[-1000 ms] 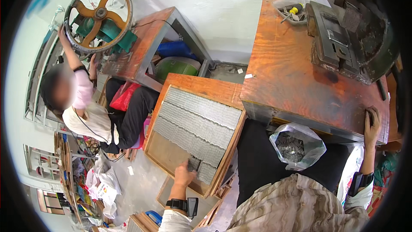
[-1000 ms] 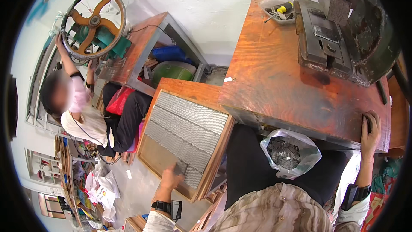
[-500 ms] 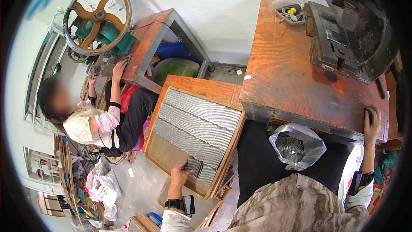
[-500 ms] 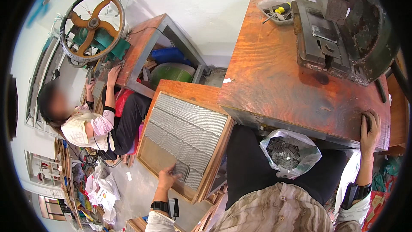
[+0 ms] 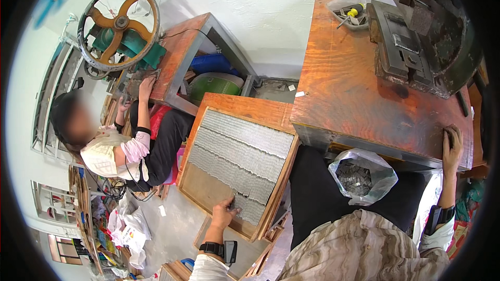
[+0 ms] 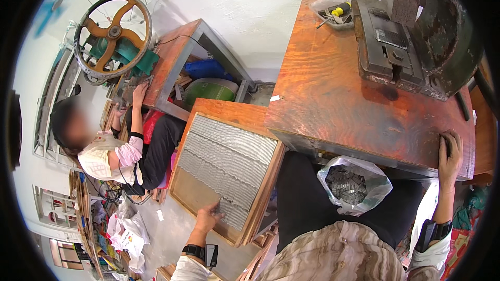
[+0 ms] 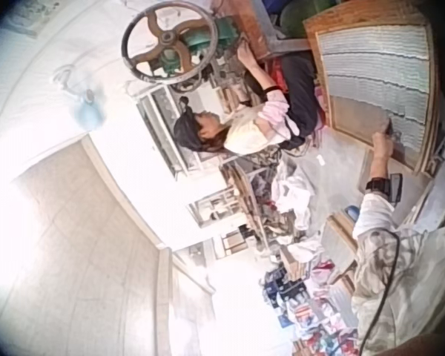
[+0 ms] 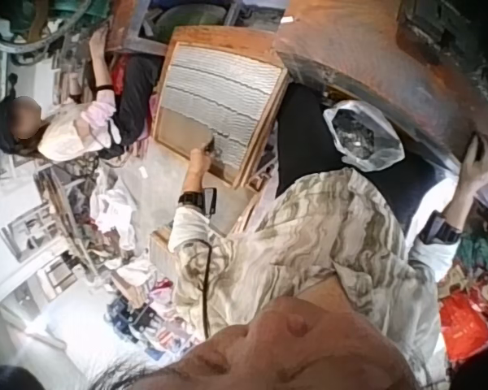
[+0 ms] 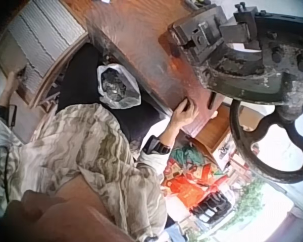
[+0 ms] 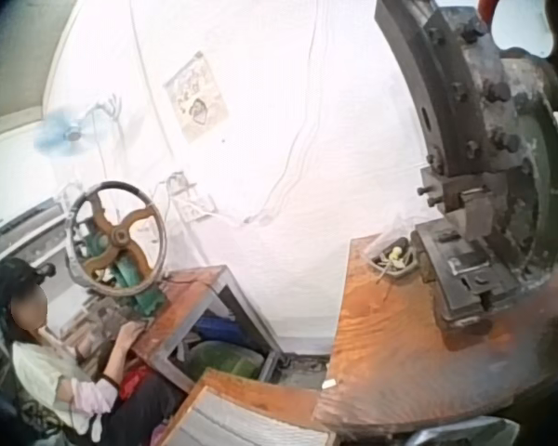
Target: Insert small metal components into a press, operate the press, and collect the finished parts.
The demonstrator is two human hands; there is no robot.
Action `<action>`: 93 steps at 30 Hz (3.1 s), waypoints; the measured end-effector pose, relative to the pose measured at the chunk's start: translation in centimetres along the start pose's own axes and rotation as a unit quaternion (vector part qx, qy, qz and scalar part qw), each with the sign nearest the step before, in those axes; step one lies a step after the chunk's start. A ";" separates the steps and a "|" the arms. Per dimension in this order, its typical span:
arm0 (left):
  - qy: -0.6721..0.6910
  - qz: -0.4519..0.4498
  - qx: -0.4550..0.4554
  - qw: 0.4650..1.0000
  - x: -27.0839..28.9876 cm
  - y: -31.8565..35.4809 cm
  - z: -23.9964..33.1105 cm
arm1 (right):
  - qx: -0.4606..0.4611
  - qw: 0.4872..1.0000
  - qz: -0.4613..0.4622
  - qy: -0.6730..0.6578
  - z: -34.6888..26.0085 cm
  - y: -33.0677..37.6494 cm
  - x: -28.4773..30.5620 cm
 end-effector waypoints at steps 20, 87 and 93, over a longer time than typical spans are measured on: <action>-0.129 0.130 -0.068 0.981 0.5 -0.2 0.2 | 0.003 1.000 0.001 -0.008 -0.7 -0.6 -0.5; 0.205 -0.031 -0.488 0.848 -6.7 -4.8 58.2 | -0.109 0.914 -0.008 -0.392 -8.0 -20.5 -4.3; 0.069 0.001 -0.532 0.844 -6.9 -5.5 57.7 | 0.040 0.974 0.056 -0.214 -10.3 -18.7 3.6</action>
Point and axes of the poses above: each hand's wrist, its own y-axis away from the middle knuckle, its own x-axis out of the back of the hand, z = x × y, the point moved 1 cm from there along -y, towards the middle knuckle, and after that the axes turned 10 degrees about x, right-handed, at the moved point
